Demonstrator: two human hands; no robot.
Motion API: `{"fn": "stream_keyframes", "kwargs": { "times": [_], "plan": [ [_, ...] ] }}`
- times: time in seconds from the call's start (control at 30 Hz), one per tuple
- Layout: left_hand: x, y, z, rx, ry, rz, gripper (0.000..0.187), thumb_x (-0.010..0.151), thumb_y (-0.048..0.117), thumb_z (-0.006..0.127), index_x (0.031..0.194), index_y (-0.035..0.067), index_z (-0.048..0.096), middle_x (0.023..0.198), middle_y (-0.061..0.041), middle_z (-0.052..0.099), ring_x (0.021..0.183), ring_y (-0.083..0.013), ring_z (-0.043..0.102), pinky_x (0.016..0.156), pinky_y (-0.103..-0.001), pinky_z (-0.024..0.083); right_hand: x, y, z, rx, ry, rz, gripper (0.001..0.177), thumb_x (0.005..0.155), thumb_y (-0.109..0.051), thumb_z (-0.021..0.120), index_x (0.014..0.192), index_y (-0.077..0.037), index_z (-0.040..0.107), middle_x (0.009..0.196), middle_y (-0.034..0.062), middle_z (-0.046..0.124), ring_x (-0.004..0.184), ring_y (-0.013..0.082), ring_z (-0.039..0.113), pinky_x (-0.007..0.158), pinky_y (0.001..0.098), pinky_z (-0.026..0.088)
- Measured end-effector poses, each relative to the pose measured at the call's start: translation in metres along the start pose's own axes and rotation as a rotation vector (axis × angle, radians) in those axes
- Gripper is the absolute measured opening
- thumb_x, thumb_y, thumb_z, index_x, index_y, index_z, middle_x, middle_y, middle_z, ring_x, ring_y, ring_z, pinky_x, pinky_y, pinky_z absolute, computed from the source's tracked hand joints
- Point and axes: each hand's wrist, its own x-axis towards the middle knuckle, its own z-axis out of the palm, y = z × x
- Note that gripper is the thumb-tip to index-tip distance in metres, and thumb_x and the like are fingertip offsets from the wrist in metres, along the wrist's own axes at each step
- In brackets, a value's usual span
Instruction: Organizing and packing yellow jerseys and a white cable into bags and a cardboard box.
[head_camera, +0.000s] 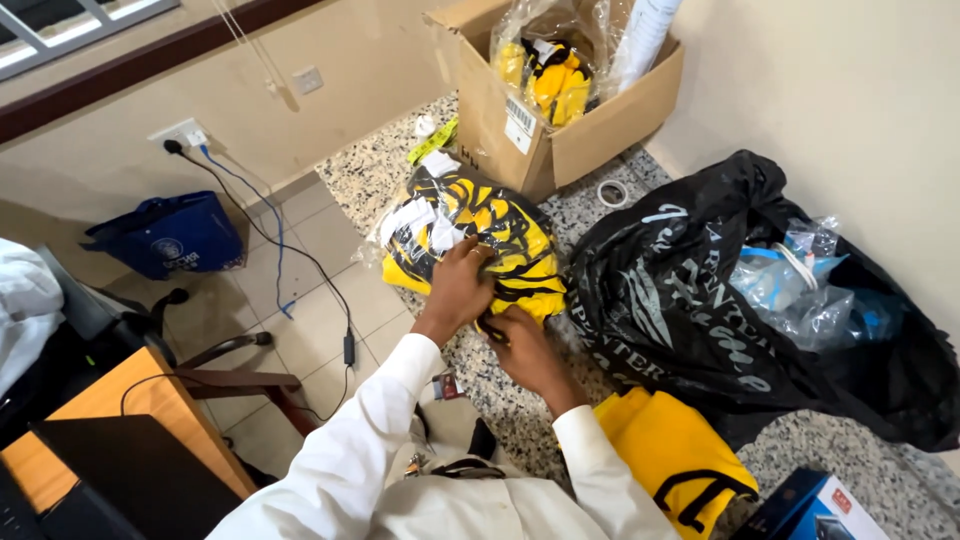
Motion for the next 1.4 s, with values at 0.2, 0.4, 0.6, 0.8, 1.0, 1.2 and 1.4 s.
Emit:
{"fn": "stream_keyframes", "kwargs": {
  "times": [0.2,0.4,0.6,0.8,1.0,1.2,1.4],
  "plan": [
    [-0.001,0.048,-0.021,0.162,-0.317,0.005,0.086,0.075,0.027,0.085,0.151,0.026,0.044,0.159,-0.027,0.015,0.148,-0.0479,0.014,0.117,-0.062,0.021,-0.009,0.020,0.003,-0.009,-0.067,-0.169,0.032,0.088,-0.013,0.073,0.118,-0.001,0.072,0.124,0.0177,0.065,0.120,0.0378,0.056,0.104,0.0449,0.042],
    [0.006,0.052,-0.024,0.374,-0.345,0.433,0.082,0.073,0.018,0.080,0.148,0.030,0.050,0.170,-0.012,0.021,0.153,-0.0398,0.018,0.116,-0.059,0.027,-0.007,0.055,-0.028,-0.055,0.039,-0.022,0.026,0.082,-0.008,0.076,0.107,-0.003,0.073,0.115,0.0144,0.067,0.106,0.0320,0.066,0.094,0.0392,0.052],
    [0.010,0.055,-0.019,0.298,-0.502,0.571,0.033,0.079,0.031,0.081,0.106,0.014,0.077,0.158,-0.003,0.042,0.150,-0.0307,0.031,0.121,-0.051,0.026,-0.007,0.029,-0.053,0.039,0.245,0.150,0.013,0.082,0.000,0.074,0.095,-0.001,0.072,0.096,0.0138,0.065,0.081,0.0276,0.070,0.072,0.0350,0.055],
    [0.004,0.030,0.010,0.480,-0.421,0.618,0.018,0.078,0.018,0.074,0.094,0.013,0.081,0.147,-0.006,0.051,0.144,-0.0315,0.035,0.118,-0.049,0.027,-0.013,0.041,-0.050,0.080,0.186,0.209,0.007,0.085,-0.003,0.072,0.091,-0.001,0.070,0.089,0.0138,0.073,0.081,0.0274,0.074,0.073,0.0353,0.058],
    [0.006,0.044,0.000,0.149,-0.246,0.455,0.018,0.076,0.004,0.072,0.094,0.004,0.074,0.130,-0.010,0.063,0.131,-0.0326,0.051,0.113,-0.046,0.036,-0.023,0.057,-0.036,-0.054,-0.085,0.366,0.016,0.084,-0.015,0.076,0.096,-0.005,0.076,0.095,0.0153,0.077,0.089,0.0324,0.075,0.080,0.0406,0.057],
    [0.004,0.046,-0.005,-0.061,-0.119,0.311,0.013,0.090,0.006,0.069,0.101,0.000,0.067,0.115,-0.016,0.067,0.110,-0.0391,0.061,0.096,-0.046,0.051,-0.014,0.067,-0.012,-0.114,-0.033,0.354,0.024,0.089,-0.020,0.073,0.109,-0.006,0.071,0.106,0.0179,0.074,0.103,0.0386,0.069,0.088,0.0464,0.054],
    [0.003,0.058,-0.010,-0.022,-0.227,0.406,0.038,0.078,0.019,0.083,0.104,0.002,0.059,0.137,-0.017,0.056,0.125,-0.0410,0.052,0.105,-0.051,0.041,0.002,0.059,-0.012,0.022,0.089,0.050,0.077,0.078,-0.022,0.083,0.141,-0.001,0.047,0.138,0.0242,0.055,0.126,0.0427,0.053,0.099,0.0451,0.048]
  ]
}}
